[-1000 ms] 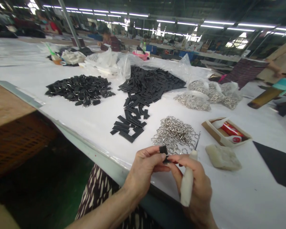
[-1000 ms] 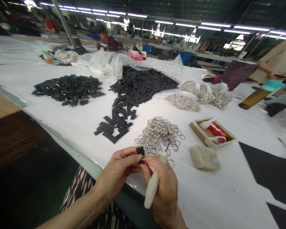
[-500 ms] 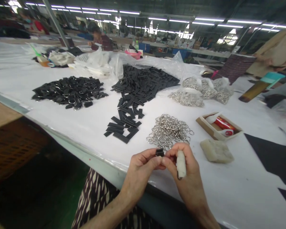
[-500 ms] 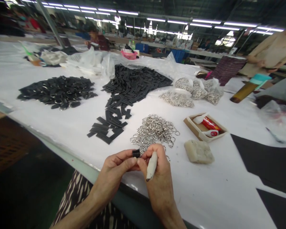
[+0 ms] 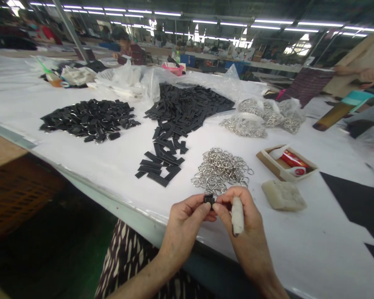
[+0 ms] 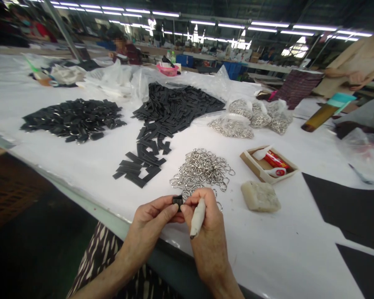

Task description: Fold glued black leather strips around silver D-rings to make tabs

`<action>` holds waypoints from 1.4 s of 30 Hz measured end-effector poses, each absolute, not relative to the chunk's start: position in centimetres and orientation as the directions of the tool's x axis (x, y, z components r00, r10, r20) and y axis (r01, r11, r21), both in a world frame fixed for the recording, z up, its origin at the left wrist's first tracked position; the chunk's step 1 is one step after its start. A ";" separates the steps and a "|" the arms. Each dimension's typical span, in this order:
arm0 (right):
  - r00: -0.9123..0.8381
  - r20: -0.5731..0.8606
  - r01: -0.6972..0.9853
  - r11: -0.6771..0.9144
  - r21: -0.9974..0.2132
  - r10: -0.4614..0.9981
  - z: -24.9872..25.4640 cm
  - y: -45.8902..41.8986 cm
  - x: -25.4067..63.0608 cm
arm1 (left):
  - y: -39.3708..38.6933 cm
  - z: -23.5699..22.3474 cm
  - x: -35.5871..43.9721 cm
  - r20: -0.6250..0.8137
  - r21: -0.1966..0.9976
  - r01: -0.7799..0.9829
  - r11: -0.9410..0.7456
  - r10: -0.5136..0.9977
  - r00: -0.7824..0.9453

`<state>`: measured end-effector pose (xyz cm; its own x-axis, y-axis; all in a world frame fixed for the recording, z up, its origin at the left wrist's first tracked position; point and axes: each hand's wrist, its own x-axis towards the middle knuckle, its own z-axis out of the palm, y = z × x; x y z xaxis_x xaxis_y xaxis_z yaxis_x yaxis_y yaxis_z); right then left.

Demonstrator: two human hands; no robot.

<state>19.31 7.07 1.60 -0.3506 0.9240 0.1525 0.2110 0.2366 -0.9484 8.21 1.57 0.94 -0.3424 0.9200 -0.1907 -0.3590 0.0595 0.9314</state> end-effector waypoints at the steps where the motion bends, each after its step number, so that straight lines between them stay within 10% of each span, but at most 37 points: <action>1: -0.351 0.153 0.207 0.236 -0.949 0.924 1.5 7.0 19.3 | 1.6 0.9 8.2 -0.191 0.933 -0.354 0.060 0.918 -0.347; 15: -0.377 0.266 0.222 0.365 -0.904 0.887 0.9 7.0 19.3 | 1.5 0.8 8.2 -0.149 0.977 -0.198 0.084 0.929 -0.338; 23: -0.365 0.258 0.228 0.355 -0.907 0.894 1.3 8.0 19.8 | 1.5 1.5 7.0 -0.010 0.944 0.301 0.133 0.926 -0.378; 31: -0.384 0.177 0.222 0.277 -0.935 0.906 1.6 8.1 19.7 | 2.0 2.3 7.2 -0.294 0.944 -0.208 0.256 0.939 -0.180; 42: -0.404 0.122 0.163 0.202 -0.966 0.906 1.6 8.1 19.4 | 2.3 2.7 7.5 -0.338 0.919 -0.291 0.264 0.909 -0.242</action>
